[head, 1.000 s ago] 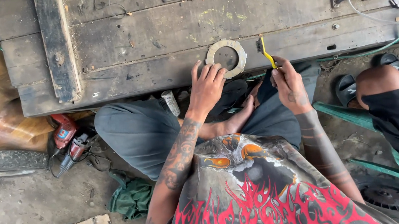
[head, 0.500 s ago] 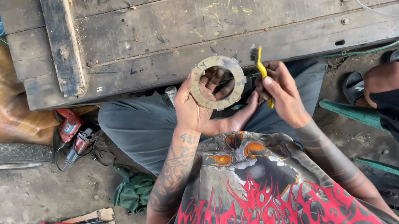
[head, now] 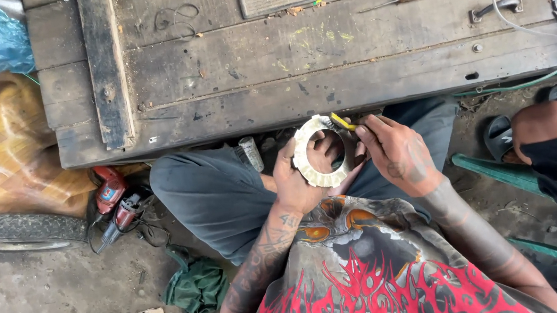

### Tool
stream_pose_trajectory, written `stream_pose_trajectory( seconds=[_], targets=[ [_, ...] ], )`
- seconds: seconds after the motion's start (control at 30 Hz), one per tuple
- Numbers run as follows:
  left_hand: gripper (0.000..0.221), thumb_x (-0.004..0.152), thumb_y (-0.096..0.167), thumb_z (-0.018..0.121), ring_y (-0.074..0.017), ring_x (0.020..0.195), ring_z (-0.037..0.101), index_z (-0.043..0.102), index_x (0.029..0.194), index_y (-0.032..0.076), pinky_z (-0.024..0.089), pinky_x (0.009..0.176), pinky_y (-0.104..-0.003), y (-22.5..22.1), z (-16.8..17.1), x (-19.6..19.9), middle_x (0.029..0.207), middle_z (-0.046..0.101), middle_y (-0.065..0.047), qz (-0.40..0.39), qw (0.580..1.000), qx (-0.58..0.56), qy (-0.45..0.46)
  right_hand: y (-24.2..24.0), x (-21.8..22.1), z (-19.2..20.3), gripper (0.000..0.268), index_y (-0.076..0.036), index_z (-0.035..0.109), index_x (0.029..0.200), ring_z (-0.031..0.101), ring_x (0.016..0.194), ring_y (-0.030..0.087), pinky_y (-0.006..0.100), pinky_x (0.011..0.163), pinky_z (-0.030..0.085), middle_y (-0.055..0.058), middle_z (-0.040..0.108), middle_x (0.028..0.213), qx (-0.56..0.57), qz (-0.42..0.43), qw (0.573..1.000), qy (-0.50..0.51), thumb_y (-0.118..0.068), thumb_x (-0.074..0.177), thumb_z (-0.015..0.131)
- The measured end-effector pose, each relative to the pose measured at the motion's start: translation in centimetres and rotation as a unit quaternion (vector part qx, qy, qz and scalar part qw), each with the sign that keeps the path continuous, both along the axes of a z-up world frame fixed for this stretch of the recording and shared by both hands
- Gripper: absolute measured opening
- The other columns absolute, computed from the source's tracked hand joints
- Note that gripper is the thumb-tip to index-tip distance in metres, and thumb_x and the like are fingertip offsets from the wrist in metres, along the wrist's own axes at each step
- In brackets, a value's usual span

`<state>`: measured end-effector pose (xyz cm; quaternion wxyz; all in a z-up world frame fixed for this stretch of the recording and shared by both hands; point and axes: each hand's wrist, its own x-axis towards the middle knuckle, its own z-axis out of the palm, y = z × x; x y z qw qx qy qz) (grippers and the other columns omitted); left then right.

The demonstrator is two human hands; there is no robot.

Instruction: A person is cleaning a circular metal gasket by scraping off residue with a screwdriver and brushing it with a small wire brush.

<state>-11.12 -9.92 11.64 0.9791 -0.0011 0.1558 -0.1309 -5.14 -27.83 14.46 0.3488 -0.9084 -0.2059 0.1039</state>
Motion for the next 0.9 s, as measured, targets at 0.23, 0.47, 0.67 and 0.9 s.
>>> stream_pose_trajectory(
  seconds=[0.23, 0.47, 0.67, 0.9],
  targets=[
    [0.04, 0.107, 0.034, 0.052, -0.0358, 0.135, 0.053, 0.058, 0.135, 0.006, 0.043, 0.11, -0.062, -1.1, -5.7, -1.2, 0.145, 0.056, -0.02, -0.005, 1.0, 0.001, -0.008, 0.3, 1.2, 1.7, 0.033, -0.003, 0.069, 0.098, 0.07, 0.076, 0.046, 0.05, 0.059, 0.057, 0.019, 0.069, 0.083, -0.032, -0.014, 0.999, -0.038, -0.031, 0.111, 0.057],
    [0.063, 0.106, 0.037, 0.047, -0.0358, 0.144, 0.044, 0.028, 0.164, 0.02, 0.041, 0.114, -0.062, -0.3, -2.0, -0.7, 0.162, 0.037, -0.022, -0.004, 0.984, 0.09, -0.153, 1.1, 1.3, 2.1, 0.035, -0.01, 0.063, 0.083, 0.068, 0.074, 0.044, 0.05, 0.059, 0.056, 0.015, 0.065, 0.073, 0.009, 0.013, 0.999, -0.036, -0.036, 0.106, 0.058],
    [0.073, 0.107, 0.04, 0.045, -0.0299, 0.144, 0.041, 0.015, 0.169, 0.016, 0.034, 0.117, -0.062, -0.6, -8.1, -1.3, 0.159, 0.039, -0.021, -0.025, 0.975, 0.148, -0.166, 1.2, 1.5, 3.7, 0.036, -0.009, 0.063, 0.078, 0.068, 0.06, 0.038, 0.044, 0.053, 0.056, 0.013, 0.064, 0.06, 0.104, 0.052, 0.992, 0.051, -0.029, 0.106, 0.053],
    [0.062, 0.107, 0.042, 0.045, -0.0362, 0.141, 0.047, 0.041, 0.157, 0.006, 0.034, 0.119, -0.061, -1.6, -1.0, -0.7, 0.154, 0.048, -0.022, 0.001, 0.996, 0.08, -0.041, 1.4, 1.3, 3.7, 0.037, -0.01, 0.059, 0.075, 0.066, 0.055, 0.036, 0.042, 0.049, 0.054, 0.013, 0.058, 0.056, 0.082, 0.029, 0.996, 0.003, -0.028, 0.107, 0.055]
  ],
)
